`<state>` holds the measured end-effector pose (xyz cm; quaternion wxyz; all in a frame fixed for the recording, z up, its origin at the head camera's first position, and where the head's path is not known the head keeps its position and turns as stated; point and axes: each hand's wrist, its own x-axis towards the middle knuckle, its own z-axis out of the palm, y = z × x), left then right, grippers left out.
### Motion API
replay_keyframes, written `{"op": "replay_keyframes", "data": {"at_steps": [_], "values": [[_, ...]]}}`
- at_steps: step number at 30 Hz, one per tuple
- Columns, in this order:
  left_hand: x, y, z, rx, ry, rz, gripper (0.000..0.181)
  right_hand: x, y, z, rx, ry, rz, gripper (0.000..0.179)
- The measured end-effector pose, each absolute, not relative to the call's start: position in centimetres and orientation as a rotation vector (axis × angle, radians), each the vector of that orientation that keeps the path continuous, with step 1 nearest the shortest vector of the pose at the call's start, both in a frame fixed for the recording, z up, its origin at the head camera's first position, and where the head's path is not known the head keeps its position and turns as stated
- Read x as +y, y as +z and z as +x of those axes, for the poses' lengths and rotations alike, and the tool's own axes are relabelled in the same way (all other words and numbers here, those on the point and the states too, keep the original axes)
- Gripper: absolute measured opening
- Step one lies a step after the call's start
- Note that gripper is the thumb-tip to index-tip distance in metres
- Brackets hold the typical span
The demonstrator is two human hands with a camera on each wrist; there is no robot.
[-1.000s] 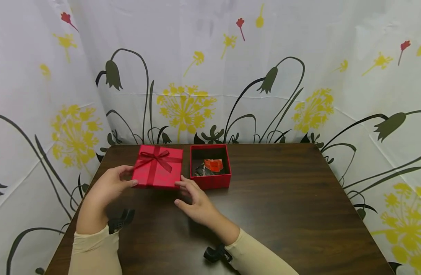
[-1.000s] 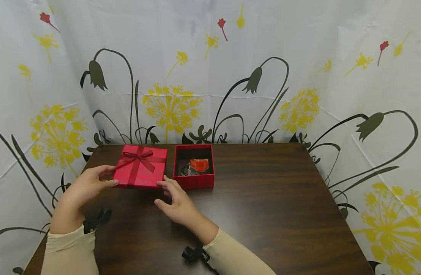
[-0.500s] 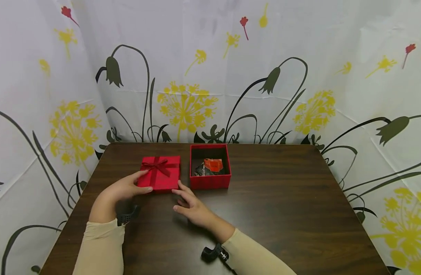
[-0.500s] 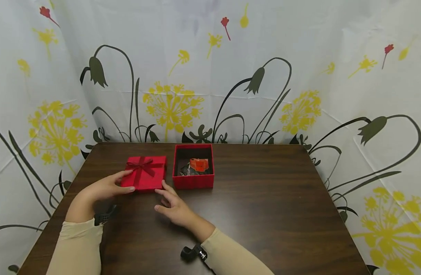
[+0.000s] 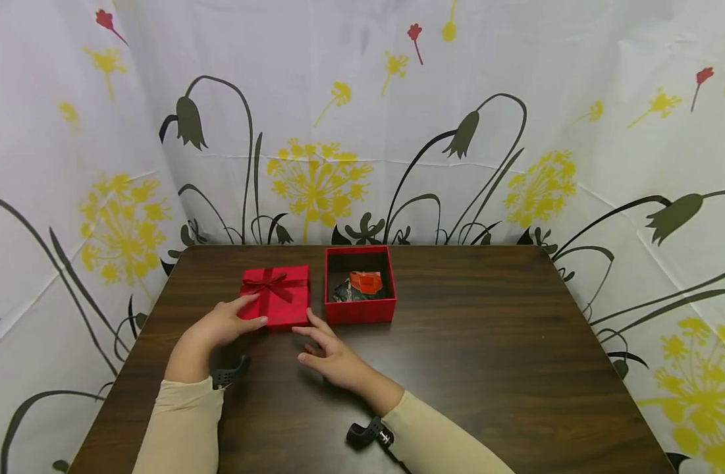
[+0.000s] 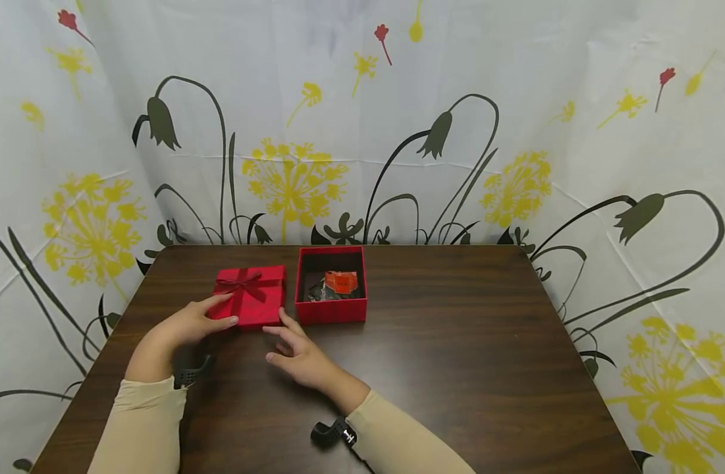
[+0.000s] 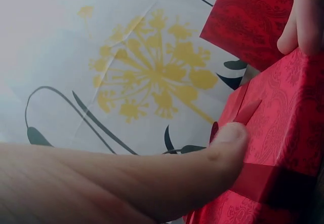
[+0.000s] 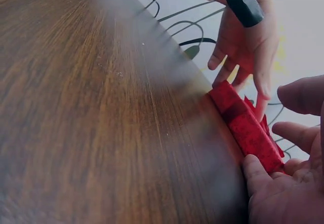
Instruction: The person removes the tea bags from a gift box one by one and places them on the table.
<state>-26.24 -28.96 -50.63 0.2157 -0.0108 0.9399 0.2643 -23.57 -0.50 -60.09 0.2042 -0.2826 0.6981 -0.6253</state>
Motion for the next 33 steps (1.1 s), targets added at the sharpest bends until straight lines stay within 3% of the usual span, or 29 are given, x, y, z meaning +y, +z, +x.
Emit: {"op": "replay_keyframes", "data": {"at_steps": [16, 22, 27, 33], "values": [[-28.7, -50.7, -26.3, 2.602, 0.734, -0.074, 0.089, -0.3, -59.8, -23.5, 1.962, -1.706, -0.853, 0.055], [-28.9, -50.5, -26.3, 2.606, 0.732, -0.055, 0.087, -0.2, -59.0, -23.6, 1.959, -1.706, -0.989, 0.043], [-29.0, -50.5, -26.3, 2.594, 0.733, -0.055, 0.086, 0.6, -56.1, -23.5, 1.886, -1.755, -1.111, 0.032], [-29.1, -50.7, -26.4, 2.590, 0.754, -0.059, 0.086, 2.8, -49.4, -24.0, 1.795, -1.849, -1.122, 0.024]]}}
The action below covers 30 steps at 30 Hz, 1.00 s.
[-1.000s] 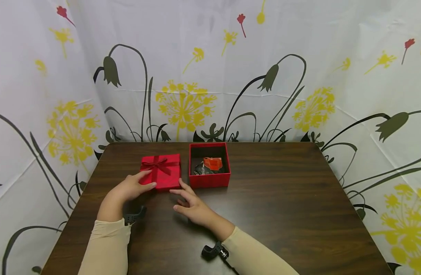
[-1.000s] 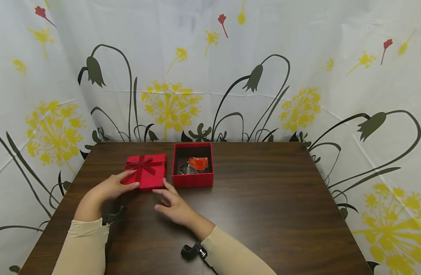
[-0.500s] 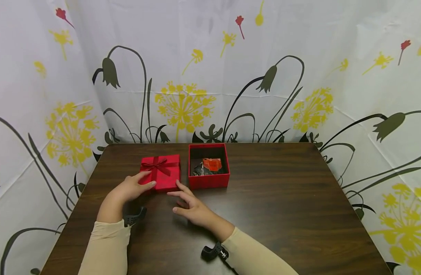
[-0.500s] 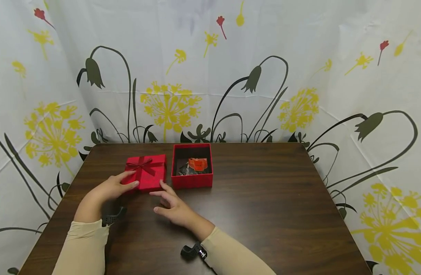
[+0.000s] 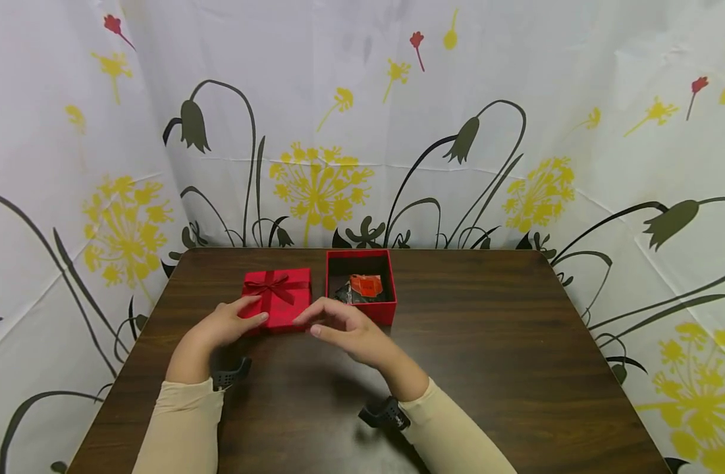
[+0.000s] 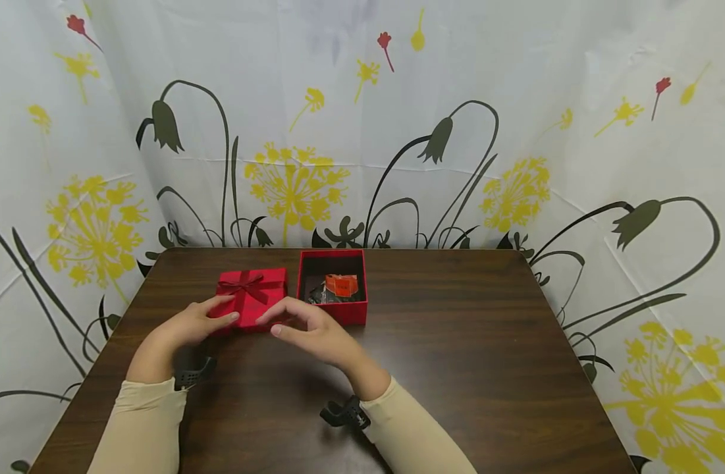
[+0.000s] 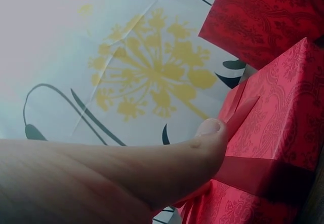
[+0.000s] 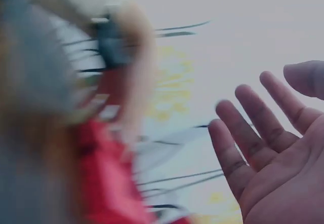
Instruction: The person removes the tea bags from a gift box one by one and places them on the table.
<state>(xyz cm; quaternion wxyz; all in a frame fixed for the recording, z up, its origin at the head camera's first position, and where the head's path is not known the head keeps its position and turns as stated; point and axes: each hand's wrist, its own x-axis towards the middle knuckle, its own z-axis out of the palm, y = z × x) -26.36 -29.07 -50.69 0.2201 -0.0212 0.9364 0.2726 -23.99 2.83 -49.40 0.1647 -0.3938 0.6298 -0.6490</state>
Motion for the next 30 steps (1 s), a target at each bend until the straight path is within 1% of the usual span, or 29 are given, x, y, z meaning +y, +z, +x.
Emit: {"op": "replay_keyframes", "data": {"at_steps": [4, 8, 13, 18, 23, 25, 28, 30], "values": [[-28.9, -50.8, -26.5, 2.591, 0.763, -0.068, 0.086, 4.8, -46.1, -24.9, 1.819, -1.922, -1.066, 0.021], [-28.6, -50.8, -26.6, 2.606, 0.765, -0.078, 0.085, 6.6, -44.7, -25.9, 1.946, -1.992, -0.980, 0.020], [-27.7, -50.4, -26.5, 2.725, 0.756, -0.112, 0.079, 8.0, -45.2, -27.4, 2.128, -2.010, -0.828, 0.017], [-25.5, -49.3, -26.1, 2.852, 0.955, -0.158, 0.070, 8.6, -46.5, -28.7, 2.223, -2.043, -0.672, 0.020], [-23.1, -47.6, -26.2, 2.942, 1.031, -0.248, 0.072, 8.8, -47.2, -29.8, 2.273, -2.082, -0.599, 0.022], [-22.0, -47.2, -26.6, 2.964, 1.073, -0.196, 0.073, 8.9, -47.3, -30.1, 2.276, -2.104, -0.581, 0.021], [-19.8, -47.5, -27.3, 2.940, 1.230, -0.013, 0.074, 8.9, -47.7, -30.5, 2.272, -2.117, -0.542, 0.021], [-18.3, -48.2, -27.9, 2.899, 1.335, 0.100, 0.079, 8.8, -48.0, -30.7, 2.256, -2.131, -0.521, 0.019]]}}
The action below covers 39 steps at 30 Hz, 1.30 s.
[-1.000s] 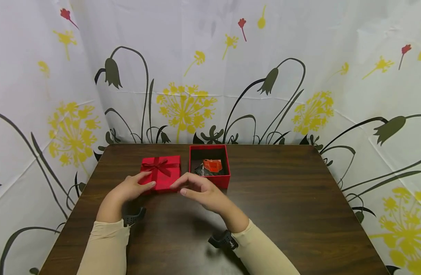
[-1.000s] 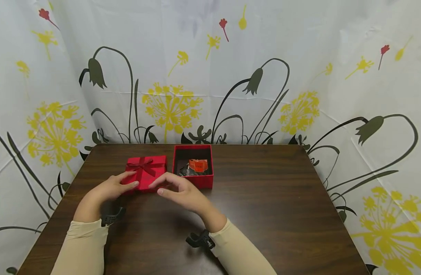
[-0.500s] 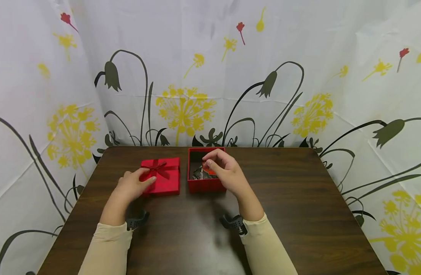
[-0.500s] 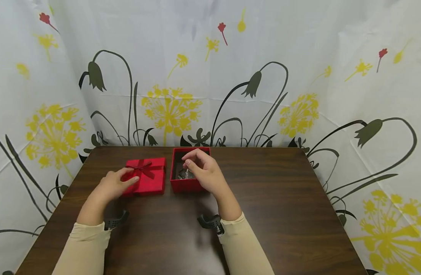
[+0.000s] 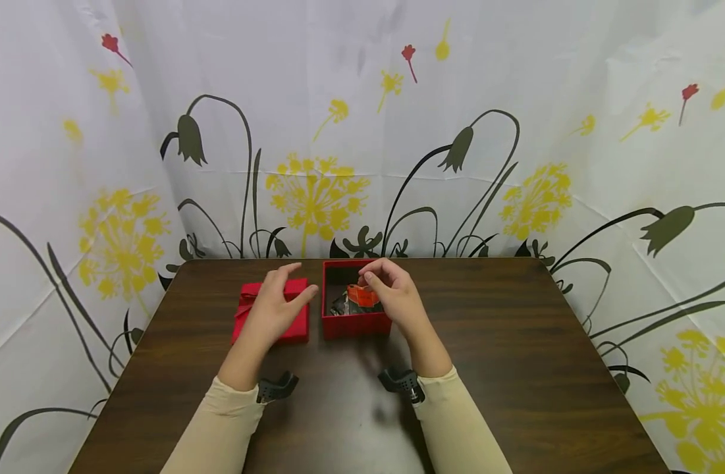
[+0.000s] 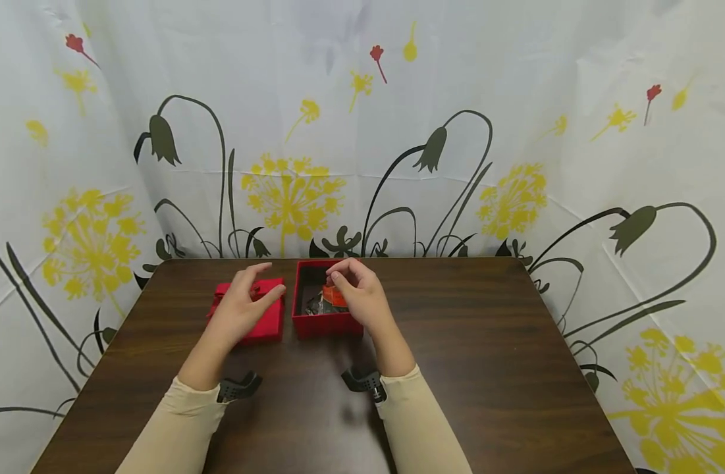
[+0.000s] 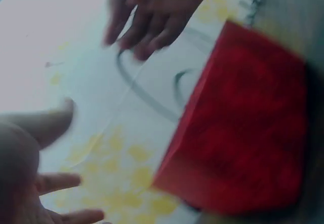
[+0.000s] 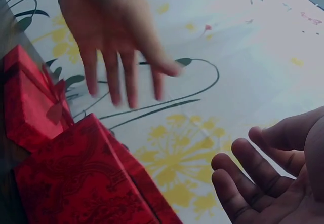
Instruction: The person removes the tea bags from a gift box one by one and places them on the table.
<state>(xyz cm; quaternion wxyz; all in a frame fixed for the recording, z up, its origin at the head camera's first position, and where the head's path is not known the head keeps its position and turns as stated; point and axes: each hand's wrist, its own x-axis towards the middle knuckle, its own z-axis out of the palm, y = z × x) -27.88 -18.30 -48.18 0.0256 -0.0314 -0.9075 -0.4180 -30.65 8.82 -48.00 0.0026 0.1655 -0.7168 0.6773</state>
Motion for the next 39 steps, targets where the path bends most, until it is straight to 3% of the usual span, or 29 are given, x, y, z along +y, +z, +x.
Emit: {"op": "replay_keyframes", "data": {"at_steps": [9, 16, 22, 30, 39], "values": [[-12.8, -52.2, -29.9, -2.754, -1.432, -0.205, 0.120, 8.4, -49.6, -31.2, -2.287, 2.106, 0.428, 0.014], [-11.4, -54.2, -30.6, -2.789, -1.394, -0.171, 0.131, 7.7, -50.7, -31.9, -2.263, 2.088, 0.418, 0.014], [-11.3, -54.7, -30.7, -2.846, -1.359, -0.125, 0.145, 6.7, -50.8, -32.2, -2.287, 2.077, 0.249, 0.016], [-11.3, -54.8, -30.5, -2.846, -1.403, -0.137, 0.149, 5.8, -50.2, -34.4, -2.490, 2.072, 0.008, 0.017], [-11.4, -54.8, -30.4, -2.847, -1.425, -0.138, 0.148, 5.2, -48.8, -37.8, -2.927, 1.868, 0.053, 0.026]]}}
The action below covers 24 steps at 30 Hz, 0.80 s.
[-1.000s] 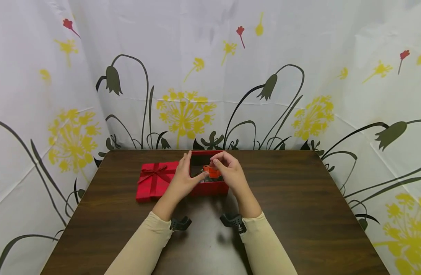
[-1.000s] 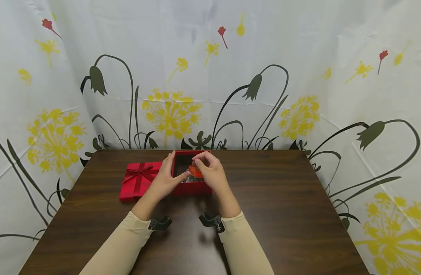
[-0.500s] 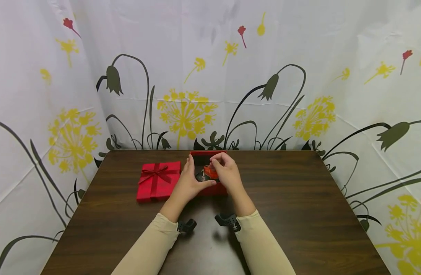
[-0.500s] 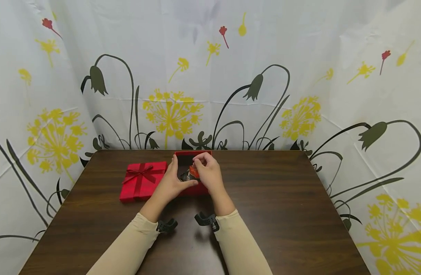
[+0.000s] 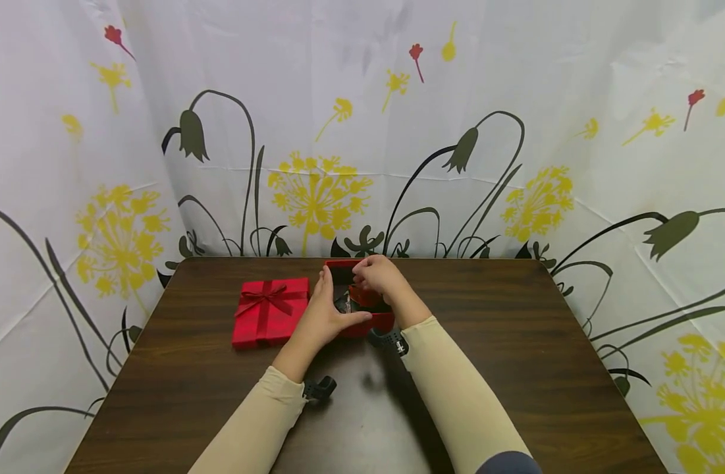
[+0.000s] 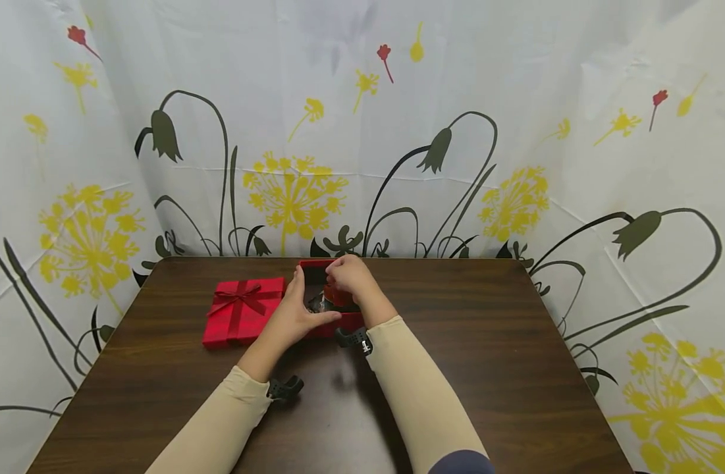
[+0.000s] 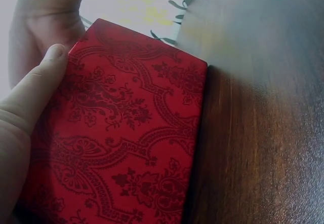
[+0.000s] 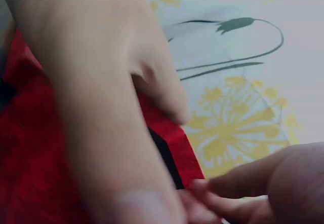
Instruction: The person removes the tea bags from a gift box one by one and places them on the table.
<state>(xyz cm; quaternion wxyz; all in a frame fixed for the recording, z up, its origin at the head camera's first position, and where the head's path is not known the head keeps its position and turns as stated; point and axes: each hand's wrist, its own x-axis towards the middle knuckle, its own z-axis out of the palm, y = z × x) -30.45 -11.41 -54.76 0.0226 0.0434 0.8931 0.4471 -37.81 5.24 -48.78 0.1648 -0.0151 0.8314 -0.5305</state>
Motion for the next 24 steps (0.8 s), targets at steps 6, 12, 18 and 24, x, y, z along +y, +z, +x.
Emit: {"op": "replay_keyframes", "data": {"at_steps": [6, 12, 18, 24], "values": [[-11.4, -54.8, -30.6, 2.752, 1.406, 0.114, 0.144, 4.9, -47.2, -39.9, 2.609, -0.810, -0.366, 0.028], [-11.4, -54.8, -30.7, 2.739, 1.402, 0.111, 0.147, 4.8, -46.6, -41.3, 2.600, -0.461, -0.499, 0.021], [-11.4, -54.7, -30.5, 2.735, 1.422, 0.109, 0.152, 5.2, -47.1, -41.9, 2.549, -0.430, -0.560, 0.024], [-11.4, -54.7, -30.4, 2.741, 1.441, 0.117, 0.150, 5.6, -47.7, -42.0, 2.483, -0.559, -0.571, 0.031]]}}
